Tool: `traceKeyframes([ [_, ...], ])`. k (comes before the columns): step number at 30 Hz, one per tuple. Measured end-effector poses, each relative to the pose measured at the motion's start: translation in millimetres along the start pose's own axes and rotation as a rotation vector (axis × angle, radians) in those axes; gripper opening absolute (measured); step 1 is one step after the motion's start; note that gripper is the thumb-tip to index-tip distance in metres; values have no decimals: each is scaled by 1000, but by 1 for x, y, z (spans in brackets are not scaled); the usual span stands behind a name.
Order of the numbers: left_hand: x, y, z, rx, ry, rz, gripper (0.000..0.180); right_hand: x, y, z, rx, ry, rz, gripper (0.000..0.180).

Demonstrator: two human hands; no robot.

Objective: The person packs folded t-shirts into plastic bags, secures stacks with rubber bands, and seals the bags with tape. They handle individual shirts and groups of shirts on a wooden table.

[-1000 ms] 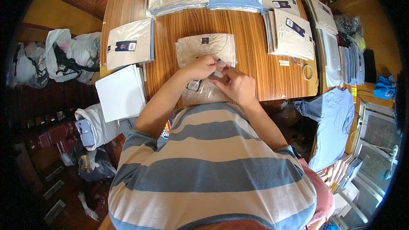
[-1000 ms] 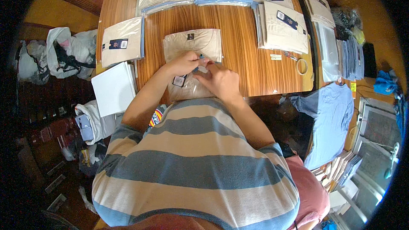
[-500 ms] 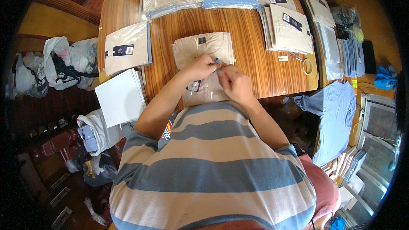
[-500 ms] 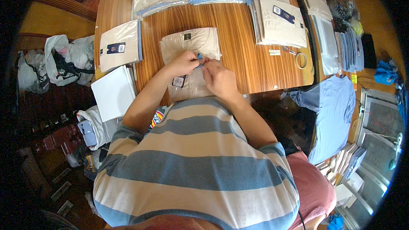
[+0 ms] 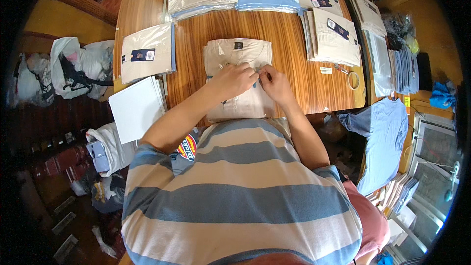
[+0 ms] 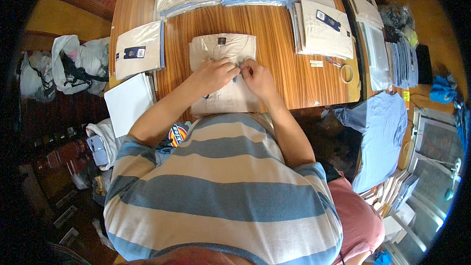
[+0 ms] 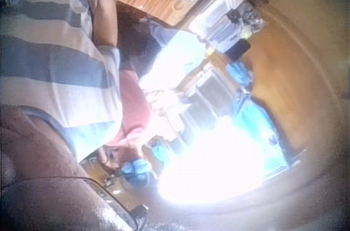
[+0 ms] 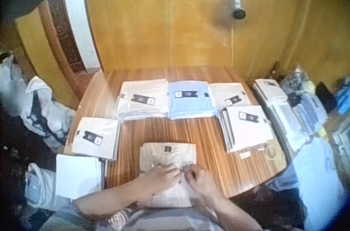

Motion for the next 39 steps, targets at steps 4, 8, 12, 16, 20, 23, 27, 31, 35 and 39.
traceKeyframes([
  [4, -2, 10, -15, -197, -91, -104, 24, -15, -17, 8, 62, -48, 79, 44],
  [8, -5, 17, -17, -554, -491, -157, 35, -17, -48, 6, 429, 342, -292, 67],
  [12, -26, 35, 2, -451, -486, 58, 34, -45, -27, -38, 83, -54, -153, 59],
  [16, -67, 62, 17, -292, -245, 491, 24, -70, -24, -123, -183, -615, -171, 57],
  [20, -58, 45, 15, -521, -168, 508, 20, -58, -34, -153, -176, -680, -194, 62],
  [23, -54, 21, 4, -725, -267, 422, 24, -80, -43, -131, -316, -340, -221, 70],
  [27, -58, 6, -7, -896, -563, 380, 26, -103, -55, -98, -8, 20, -479, 56],
  [31, -58, 8, -12, -970, -663, 261, 26, -82, -62, -75, -41, 216, -490, 37],
  [35, -55, 0, -18, -994, -658, 241, 26, -75, -24, -86, -332, 180, -639, 30],
  [39, -47, 0, -17, -960, -704, 293, 28, -75, 76, -75, -450, 297, -294, 55],
])
Point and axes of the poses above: each hand's wrist, its own y-axis towards the middle knuckle, its own x-axis out of the palm, z = x × y, the point moved 3 cm from there along y, towards the middle knuckle, and after that the axes turned 15 degrees about z, right-handed, at the moved point
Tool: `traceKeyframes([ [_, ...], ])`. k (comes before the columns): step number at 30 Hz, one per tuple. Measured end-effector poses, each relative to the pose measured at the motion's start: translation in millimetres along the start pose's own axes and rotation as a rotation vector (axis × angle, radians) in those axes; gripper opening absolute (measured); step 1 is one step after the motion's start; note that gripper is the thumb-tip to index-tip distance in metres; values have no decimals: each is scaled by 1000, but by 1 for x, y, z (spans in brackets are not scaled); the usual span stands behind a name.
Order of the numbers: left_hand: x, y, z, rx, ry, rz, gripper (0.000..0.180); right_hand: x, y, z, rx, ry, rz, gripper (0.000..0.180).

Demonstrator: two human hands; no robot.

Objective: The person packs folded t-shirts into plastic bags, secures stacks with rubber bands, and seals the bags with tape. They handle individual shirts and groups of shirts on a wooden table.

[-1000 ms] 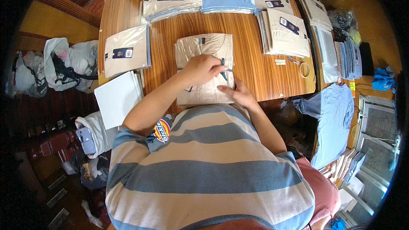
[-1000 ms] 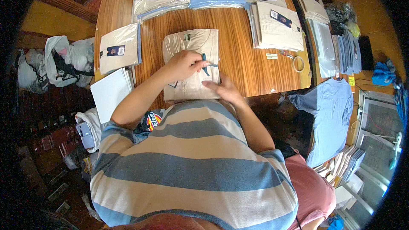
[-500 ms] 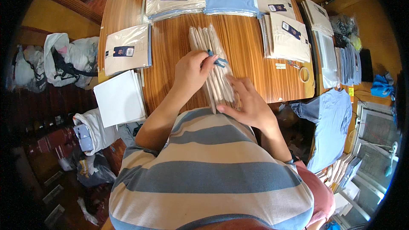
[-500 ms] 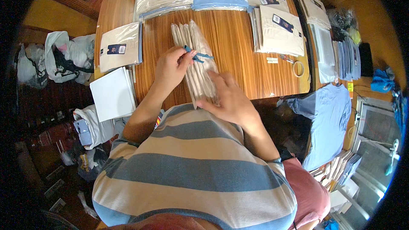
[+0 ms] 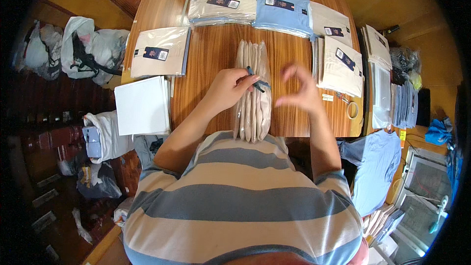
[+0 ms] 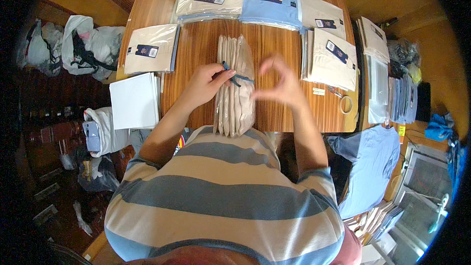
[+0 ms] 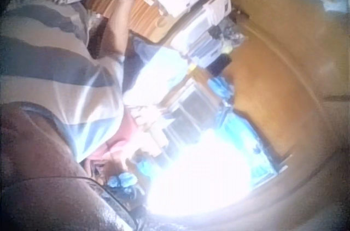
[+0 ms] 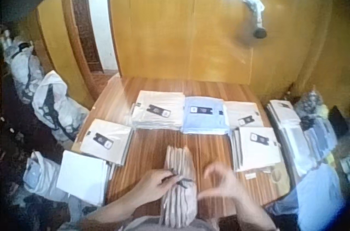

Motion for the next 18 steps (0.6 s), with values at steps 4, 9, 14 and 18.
traceKeyframes([
  [4, 7, 7, 11, 12, 13, -51, 29, 26, 91, 49, 66, 278, 49, 70],
  [9, 10, 8, 6, -60, -47, -54, 30, 70, 90, 119, 511, 189, -261, 78],
  [14, 15, 5, -9, -95, -119, -1, 30, 48, 66, 66, 186, 80, 281, 54],
  [18, 13, 4, 7, -74, -87, 30, 32, 19, 24, -33, -217, -410, 70, 38],
])
Point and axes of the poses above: each hand's wrist, its own y-axis towards the middle knuckle, its own x-axis out of the palm, z = x × y, the point moved 3 cm from there along y, towards the middle knuckle, and after that the axes turned 15 degrees about z, right-handed, at the moved point
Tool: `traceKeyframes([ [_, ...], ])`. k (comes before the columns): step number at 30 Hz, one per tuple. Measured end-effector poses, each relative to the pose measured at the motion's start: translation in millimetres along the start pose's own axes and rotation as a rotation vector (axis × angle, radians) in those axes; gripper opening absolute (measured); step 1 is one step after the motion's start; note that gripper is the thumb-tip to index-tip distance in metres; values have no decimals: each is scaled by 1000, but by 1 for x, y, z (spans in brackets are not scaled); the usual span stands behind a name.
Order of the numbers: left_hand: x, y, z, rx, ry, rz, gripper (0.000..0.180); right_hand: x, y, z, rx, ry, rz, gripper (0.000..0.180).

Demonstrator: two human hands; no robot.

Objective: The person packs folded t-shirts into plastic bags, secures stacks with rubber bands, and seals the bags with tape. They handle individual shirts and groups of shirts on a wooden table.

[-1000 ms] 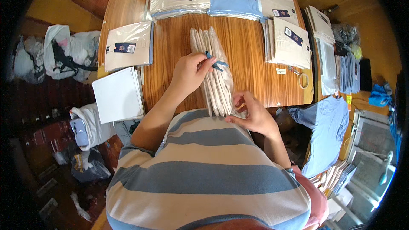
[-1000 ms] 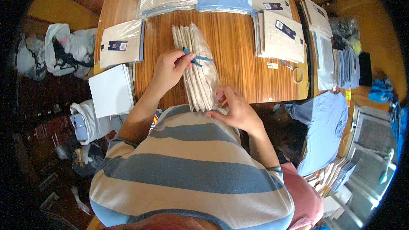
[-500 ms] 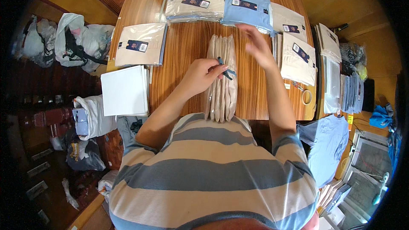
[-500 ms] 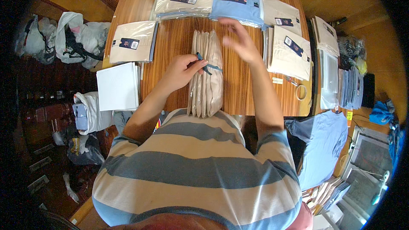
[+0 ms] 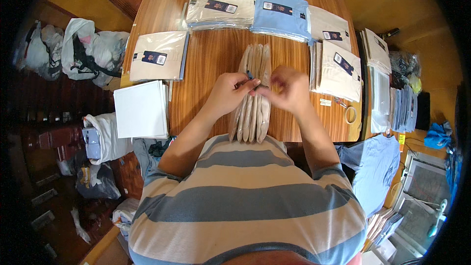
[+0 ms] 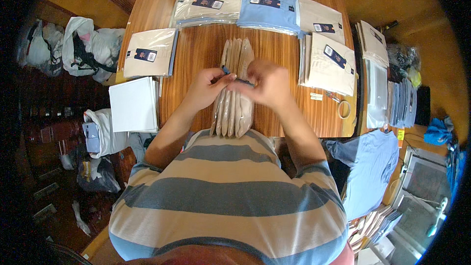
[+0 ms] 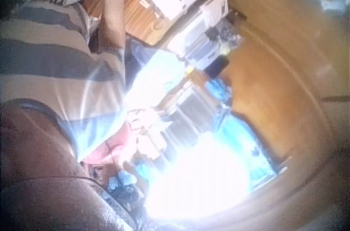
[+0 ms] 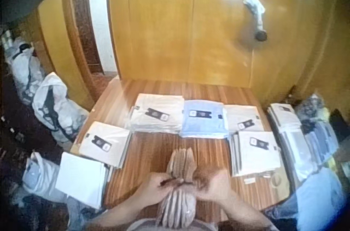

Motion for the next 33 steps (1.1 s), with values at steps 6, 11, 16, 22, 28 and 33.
traceKeyframes([
  [6, 6, -1, 11, 140, 140, 20, 30, 4, -20, -14, -239, -159, -62, 36],
  [11, -13, -13, 46, 737, 357, 282, 27, -32, -29, -10, -321, -144, -159, 33],
  [16, -38, -21, 12, 711, 390, 321, 14, -57, -78, 21, -139, -171, -203, 31],
  [22, 21, -28, 1, 198, -708, 146, 22, -16, -60, -5, 422, 543, 123, 28],
  [28, 22, -14, -5, -363, -1393, 56, 33, 19, -84, 18, 1008, 1510, 484, 41],
  [33, 6, -5, -30, -295, -1072, 36, 25, 18, -75, 25, 674, 492, 169, 37],
])
Point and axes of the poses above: each hand's wrist, its own y-axis towards the middle knuckle, its own x-axis out of the palm, z = x × y, the point moved 3 cm from there along y, towards the middle knuckle, and after that the axes turned 15 degrees about z, right-handed, at the moved point
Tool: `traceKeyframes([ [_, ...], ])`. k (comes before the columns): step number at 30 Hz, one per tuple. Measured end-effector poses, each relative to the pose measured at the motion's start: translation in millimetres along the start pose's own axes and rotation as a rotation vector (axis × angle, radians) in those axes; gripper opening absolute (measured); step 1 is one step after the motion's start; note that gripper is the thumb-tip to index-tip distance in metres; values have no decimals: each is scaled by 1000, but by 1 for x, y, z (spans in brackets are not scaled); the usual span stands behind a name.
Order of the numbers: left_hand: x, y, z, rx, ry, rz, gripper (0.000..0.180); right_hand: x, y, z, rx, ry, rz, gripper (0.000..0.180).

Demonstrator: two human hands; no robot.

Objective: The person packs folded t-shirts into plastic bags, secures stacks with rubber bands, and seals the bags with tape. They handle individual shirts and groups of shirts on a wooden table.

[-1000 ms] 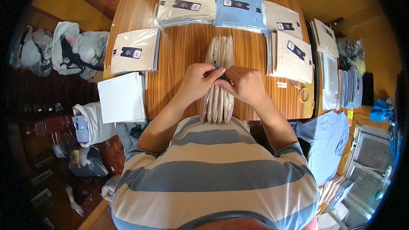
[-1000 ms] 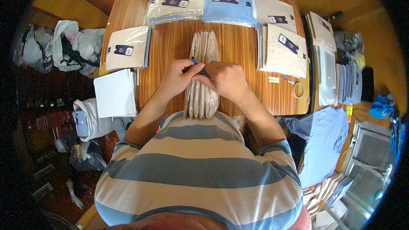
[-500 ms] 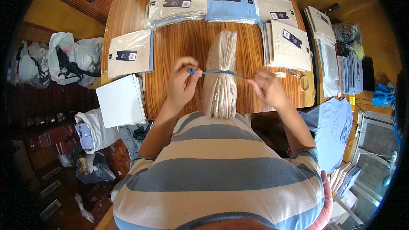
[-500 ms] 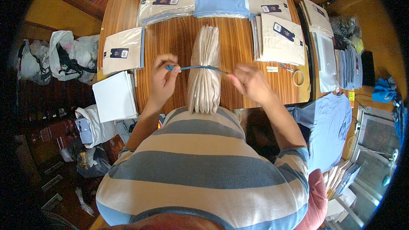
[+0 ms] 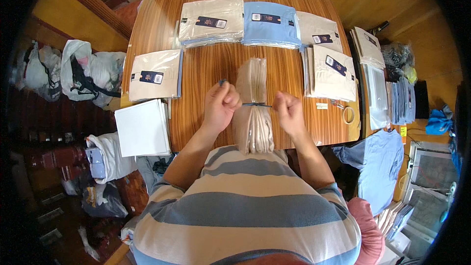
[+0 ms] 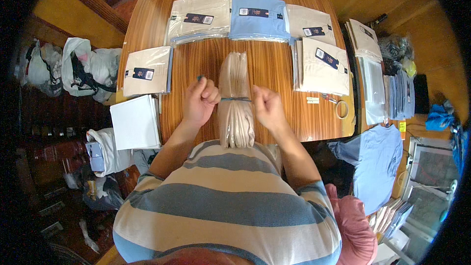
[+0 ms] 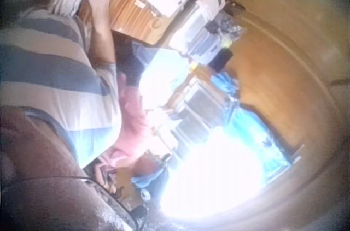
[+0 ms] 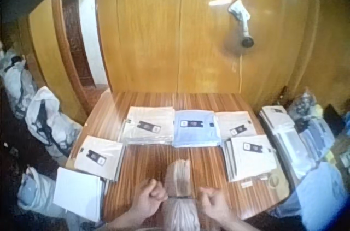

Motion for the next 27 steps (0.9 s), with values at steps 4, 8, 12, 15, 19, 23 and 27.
traceKeyframes([
  [4, 26, -9, 24, 430, 861, -237, 11, 24, 9, -67, -326, -535, -248, 27],
  [8, 52, -24, 44, 644, 947, -595, 28, 30, 1, -50, -465, -686, -339, 28],
  [12, 45, -31, 43, 869, 1056, -616, 29, 40, -5, -48, -379, -517, -250, 27],
  [15, 51, -34, 53, 867, 1257, -549, 31, 41, -3, -49, -339, -441, -212, 24],
  [19, 40, -27, 56, 928, 1437, -548, 36, 40, -1, -51, -232, -354, -158, 17],
  [23, 23, -15, 60, 692, 1488, -560, 33, 36, 1, -48, -184, -341, -149, 15],
  [27, 45, -18, 69, 917, 1350, -425, 29, 38, 0, -46, -218, -266, -163, 16],
])
Point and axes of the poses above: each hand's wrist, its own y-axis towards the middle knuckle, its own x-axis out of the palm, z = x × y, the point moved 3 cm from there along y, towards the middle knuckle, and after that the axes turned 15 degrees about z, right-handed, at the moved point
